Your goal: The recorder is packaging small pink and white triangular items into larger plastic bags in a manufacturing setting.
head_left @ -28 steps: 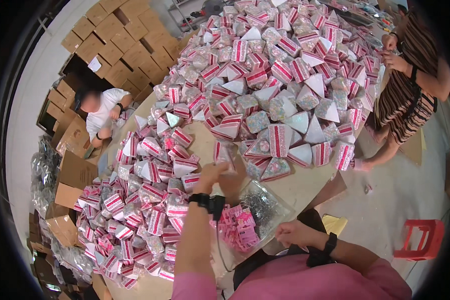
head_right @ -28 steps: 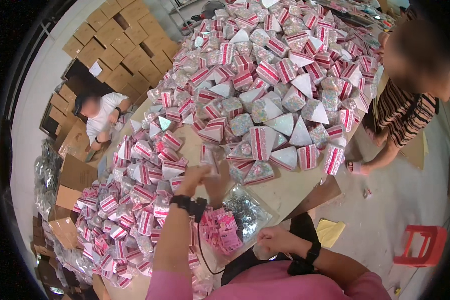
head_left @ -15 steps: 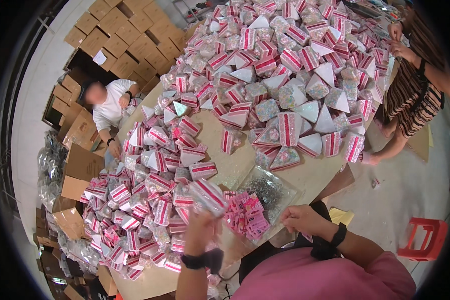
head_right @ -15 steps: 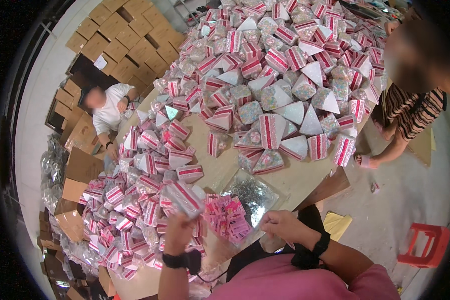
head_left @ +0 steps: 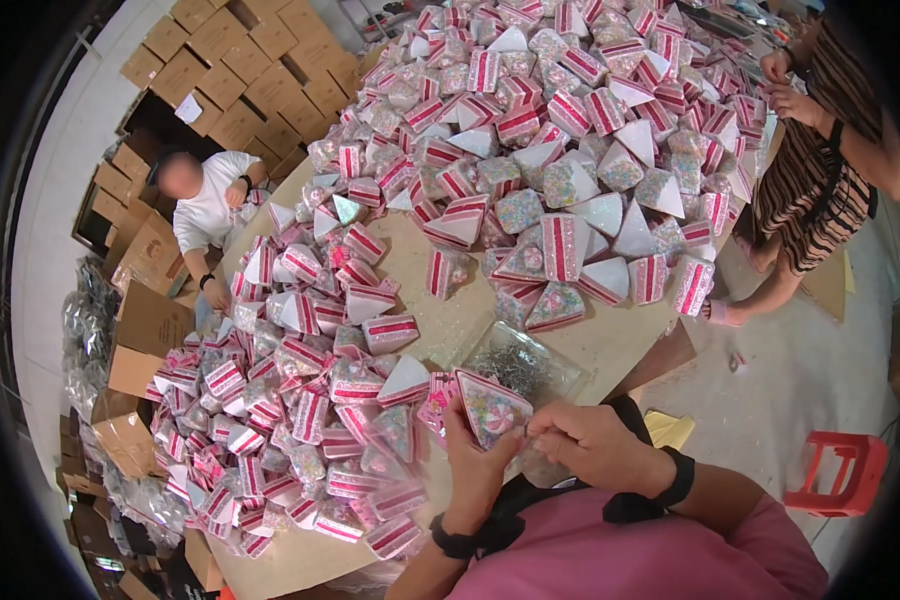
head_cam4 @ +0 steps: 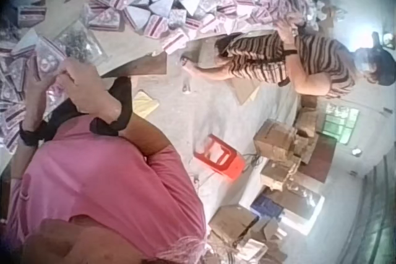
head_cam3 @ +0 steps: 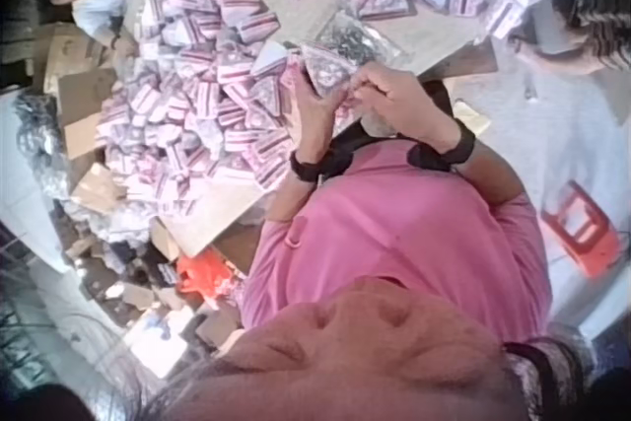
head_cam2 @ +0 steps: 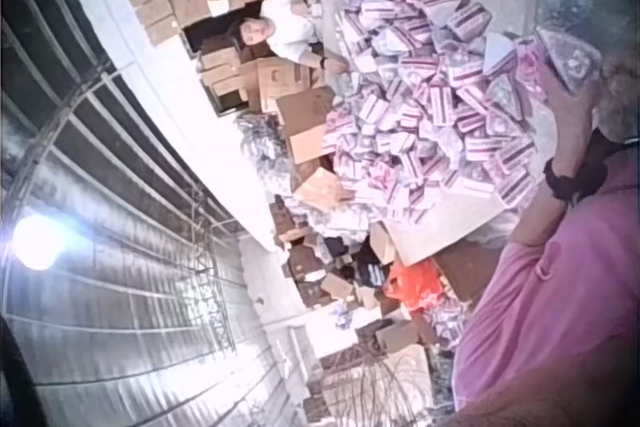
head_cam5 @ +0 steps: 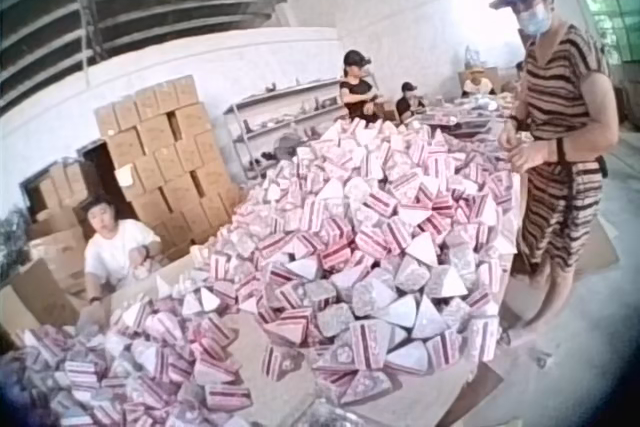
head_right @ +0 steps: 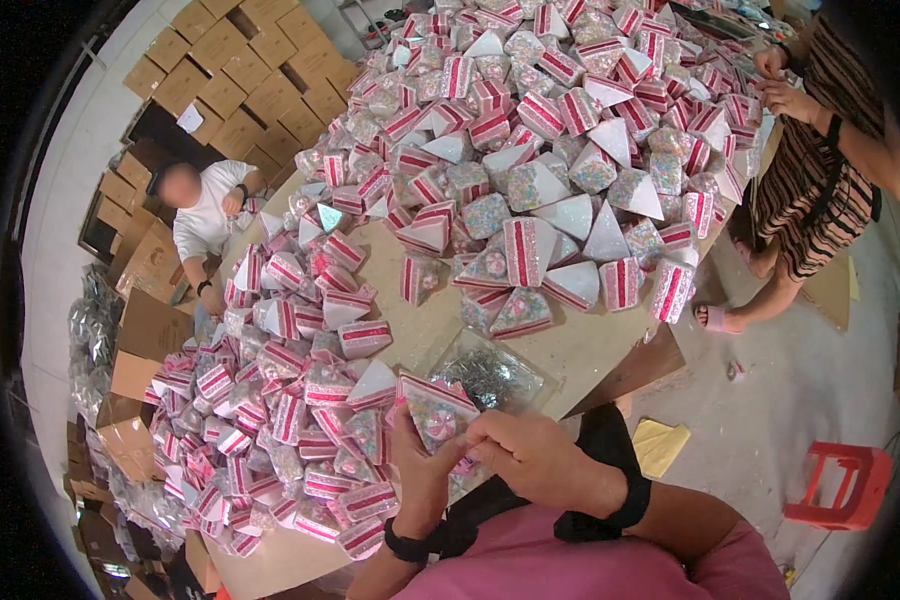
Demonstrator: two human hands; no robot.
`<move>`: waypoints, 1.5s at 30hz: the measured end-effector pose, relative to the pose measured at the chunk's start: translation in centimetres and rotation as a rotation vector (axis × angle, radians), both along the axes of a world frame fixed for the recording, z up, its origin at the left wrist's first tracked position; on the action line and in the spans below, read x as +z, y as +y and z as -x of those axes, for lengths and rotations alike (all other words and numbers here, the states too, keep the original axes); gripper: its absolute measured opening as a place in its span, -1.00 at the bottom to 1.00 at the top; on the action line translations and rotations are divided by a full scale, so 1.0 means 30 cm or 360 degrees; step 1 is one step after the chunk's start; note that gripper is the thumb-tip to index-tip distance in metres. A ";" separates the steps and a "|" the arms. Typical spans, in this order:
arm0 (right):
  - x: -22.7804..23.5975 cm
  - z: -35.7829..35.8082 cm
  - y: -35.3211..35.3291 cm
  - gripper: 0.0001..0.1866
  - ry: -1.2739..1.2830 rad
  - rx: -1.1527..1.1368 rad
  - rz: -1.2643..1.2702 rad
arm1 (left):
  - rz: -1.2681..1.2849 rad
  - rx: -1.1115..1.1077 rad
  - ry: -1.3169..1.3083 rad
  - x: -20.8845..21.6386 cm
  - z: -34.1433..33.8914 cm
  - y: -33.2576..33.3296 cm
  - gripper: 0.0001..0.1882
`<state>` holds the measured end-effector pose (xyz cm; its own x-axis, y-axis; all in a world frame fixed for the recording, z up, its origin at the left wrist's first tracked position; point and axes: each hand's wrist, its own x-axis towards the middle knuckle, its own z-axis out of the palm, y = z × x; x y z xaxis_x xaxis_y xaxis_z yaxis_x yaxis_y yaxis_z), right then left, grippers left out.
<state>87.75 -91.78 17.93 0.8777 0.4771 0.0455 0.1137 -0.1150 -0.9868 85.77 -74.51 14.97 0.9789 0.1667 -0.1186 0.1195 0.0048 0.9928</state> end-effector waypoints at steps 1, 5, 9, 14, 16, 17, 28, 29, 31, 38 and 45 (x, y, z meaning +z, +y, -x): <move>0.000 0.001 0.002 -0.85 -0.0014 -0.0012 -0.0004 | -0.0037 0.0025 -0.0022 -0.005 0.001 -0.002 -0.24; 0.007 0.004 0.012 -0.85 0.0041 -0.0037 -0.0012 | -0.0167 0.0054 -0.0099 -0.007 0.008 -0.008 -0.21; 0.007 0.002 0.018 -0.87 -0.0062 -0.0014 0.0001 | -0.0216 0.0079 -0.0169 -0.018 0.013 -0.007 -0.21; 0.007 0.002 0.028 -0.89 -0.0191 -0.0050 0.0015 | -0.0278 0.0113 -0.0161 -0.017 0.016 -0.011 -0.23; -0.009 0.002 0.040 -0.90 -0.0356 -0.0106 0.0051 | -0.0369 0.0112 -0.0174 -0.006 0.017 -0.016 -0.23; -0.017 0.003 0.044 -0.91 -0.0439 -0.0134 0.0069 | -0.0414 0.0111 -0.0181 -0.002 0.018 -0.018 -0.23; -0.028 0.006 0.045 -0.93 -0.0736 -0.0173 0.0253 | -0.0449 0.0102 -0.0254 -0.056 0.021 -0.010 -0.21; -0.029 0.005 0.045 -0.93 -0.0759 -0.0178 0.0268 | -0.0474 0.0102 -0.0259 -0.053 0.020 -0.011 -0.21; -0.031 0.005 0.047 -0.93 -0.0806 -0.0189 0.0312 | -0.0501 0.0106 -0.0266 -0.054 0.021 -0.012 -0.22; -0.041 0.008 0.052 -0.91 -0.0929 -0.0254 0.0455 | -0.0661 0.0166 -0.0276 -0.028 0.021 -0.032 -0.23; -0.062 0.007 0.050 -0.92 -0.0845 -0.0260 0.0488 | -0.0959 0.0229 -0.0419 -0.058 0.011 -0.040 -0.24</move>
